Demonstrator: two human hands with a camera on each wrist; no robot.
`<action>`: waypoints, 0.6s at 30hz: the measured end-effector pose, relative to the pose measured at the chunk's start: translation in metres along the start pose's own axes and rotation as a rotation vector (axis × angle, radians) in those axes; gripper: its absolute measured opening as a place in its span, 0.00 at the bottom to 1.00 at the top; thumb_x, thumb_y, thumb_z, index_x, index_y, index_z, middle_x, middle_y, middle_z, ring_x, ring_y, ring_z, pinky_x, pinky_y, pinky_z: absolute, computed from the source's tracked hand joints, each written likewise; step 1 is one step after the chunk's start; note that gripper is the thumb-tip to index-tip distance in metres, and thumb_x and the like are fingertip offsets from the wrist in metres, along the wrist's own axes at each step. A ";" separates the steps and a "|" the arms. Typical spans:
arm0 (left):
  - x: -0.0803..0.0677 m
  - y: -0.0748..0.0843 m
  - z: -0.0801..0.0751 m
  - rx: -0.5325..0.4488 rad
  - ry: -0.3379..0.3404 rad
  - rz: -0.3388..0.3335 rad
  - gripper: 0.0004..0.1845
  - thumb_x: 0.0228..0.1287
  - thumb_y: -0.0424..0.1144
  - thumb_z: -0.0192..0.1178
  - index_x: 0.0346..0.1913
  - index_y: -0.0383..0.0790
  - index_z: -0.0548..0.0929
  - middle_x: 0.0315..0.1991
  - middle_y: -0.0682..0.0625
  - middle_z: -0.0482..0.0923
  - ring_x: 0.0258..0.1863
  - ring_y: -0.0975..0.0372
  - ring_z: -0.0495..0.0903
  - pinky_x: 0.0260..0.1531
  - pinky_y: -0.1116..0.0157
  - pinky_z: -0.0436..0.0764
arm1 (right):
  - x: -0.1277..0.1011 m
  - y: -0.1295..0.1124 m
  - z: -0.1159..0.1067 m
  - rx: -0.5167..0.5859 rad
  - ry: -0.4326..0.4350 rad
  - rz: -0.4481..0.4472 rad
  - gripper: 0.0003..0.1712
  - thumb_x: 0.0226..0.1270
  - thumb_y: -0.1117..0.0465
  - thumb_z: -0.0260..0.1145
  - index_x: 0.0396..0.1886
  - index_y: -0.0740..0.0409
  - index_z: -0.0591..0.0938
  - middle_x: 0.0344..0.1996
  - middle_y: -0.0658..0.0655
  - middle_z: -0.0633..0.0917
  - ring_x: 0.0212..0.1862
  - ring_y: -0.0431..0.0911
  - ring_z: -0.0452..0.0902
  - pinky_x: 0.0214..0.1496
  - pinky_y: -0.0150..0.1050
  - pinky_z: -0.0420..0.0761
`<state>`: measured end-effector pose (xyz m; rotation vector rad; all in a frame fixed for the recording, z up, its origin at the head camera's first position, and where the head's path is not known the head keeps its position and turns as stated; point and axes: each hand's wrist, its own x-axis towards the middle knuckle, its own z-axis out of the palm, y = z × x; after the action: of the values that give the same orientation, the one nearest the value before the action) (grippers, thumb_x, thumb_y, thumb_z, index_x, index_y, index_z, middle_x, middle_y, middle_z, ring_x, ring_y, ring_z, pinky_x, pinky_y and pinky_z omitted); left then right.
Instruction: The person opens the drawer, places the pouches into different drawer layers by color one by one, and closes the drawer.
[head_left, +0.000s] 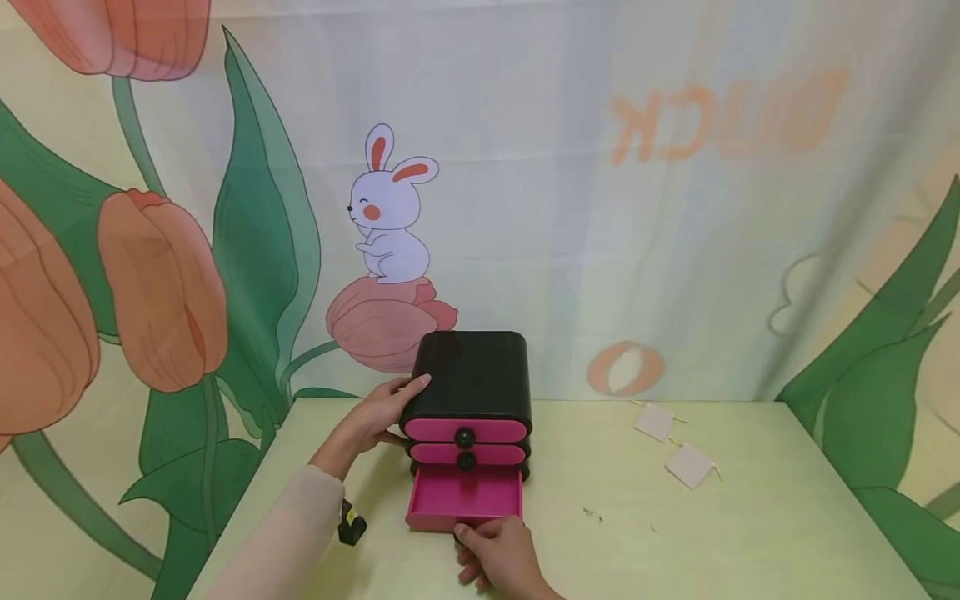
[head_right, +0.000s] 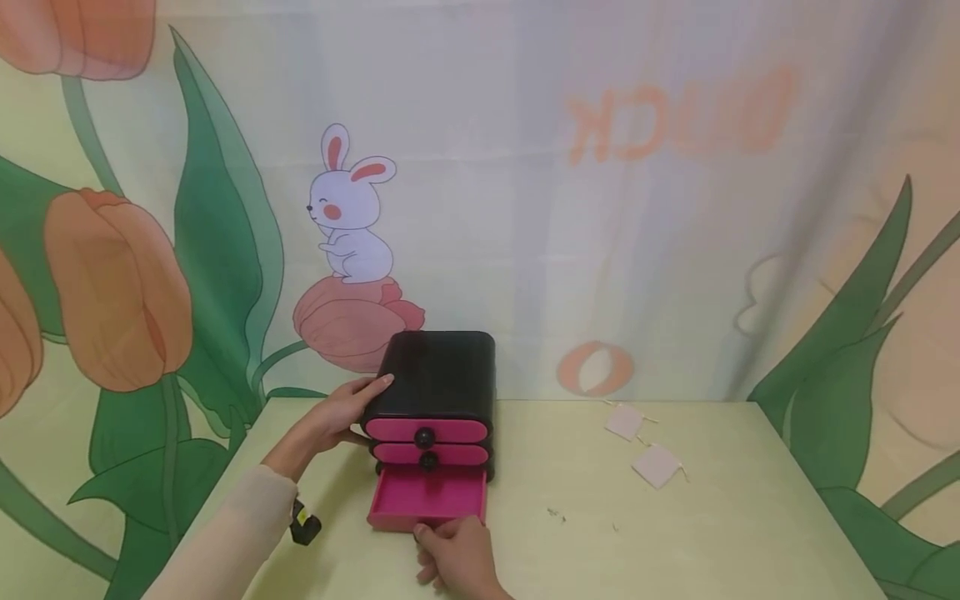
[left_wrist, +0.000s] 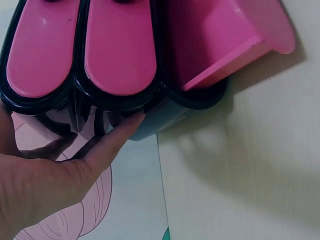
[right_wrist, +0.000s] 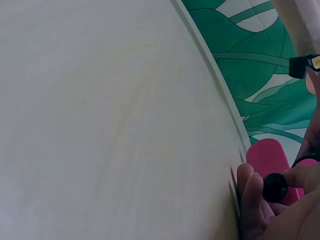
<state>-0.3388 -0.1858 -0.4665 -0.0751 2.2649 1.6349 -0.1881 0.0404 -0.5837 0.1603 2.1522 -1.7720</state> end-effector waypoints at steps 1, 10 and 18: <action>0.000 0.000 0.000 -0.002 0.003 -0.002 0.55 0.68 0.73 0.60 0.83 0.37 0.57 0.70 0.31 0.72 0.63 0.41 0.78 0.48 0.40 0.88 | -0.002 0.000 0.000 -0.010 0.000 0.008 0.19 0.75 0.51 0.72 0.28 0.61 0.91 0.22 0.56 0.89 0.19 0.40 0.84 0.17 0.29 0.78; -0.001 0.001 -0.001 0.000 -0.007 0.003 0.55 0.69 0.72 0.60 0.83 0.37 0.56 0.70 0.31 0.72 0.63 0.41 0.78 0.49 0.40 0.87 | -0.008 0.004 -0.001 -0.068 -0.023 -0.043 0.22 0.74 0.51 0.72 0.23 0.62 0.88 0.18 0.56 0.87 0.17 0.42 0.83 0.15 0.27 0.74; -0.002 0.001 -0.001 -0.010 -0.015 0.013 0.54 0.69 0.72 0.60 0.82 0.37 0.57 0.70 0.31 0.72 0.65 0.40 0.77 0.49 0.40 0.87 | -0.015 0.000 -0.019 -0.073 -0.116 -0.093 0.19 0.69 0.50 0.77 0.29 0.61 0.89 0.21 0.56 0.89 0.16 0.40 0.80 0.18 0.29 0.76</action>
<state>-0.3377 -0.1865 -0.4649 -0.0512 2.2509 1.6483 -0.1780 0.0604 -0.5759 -0.0605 2.1692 -1.7045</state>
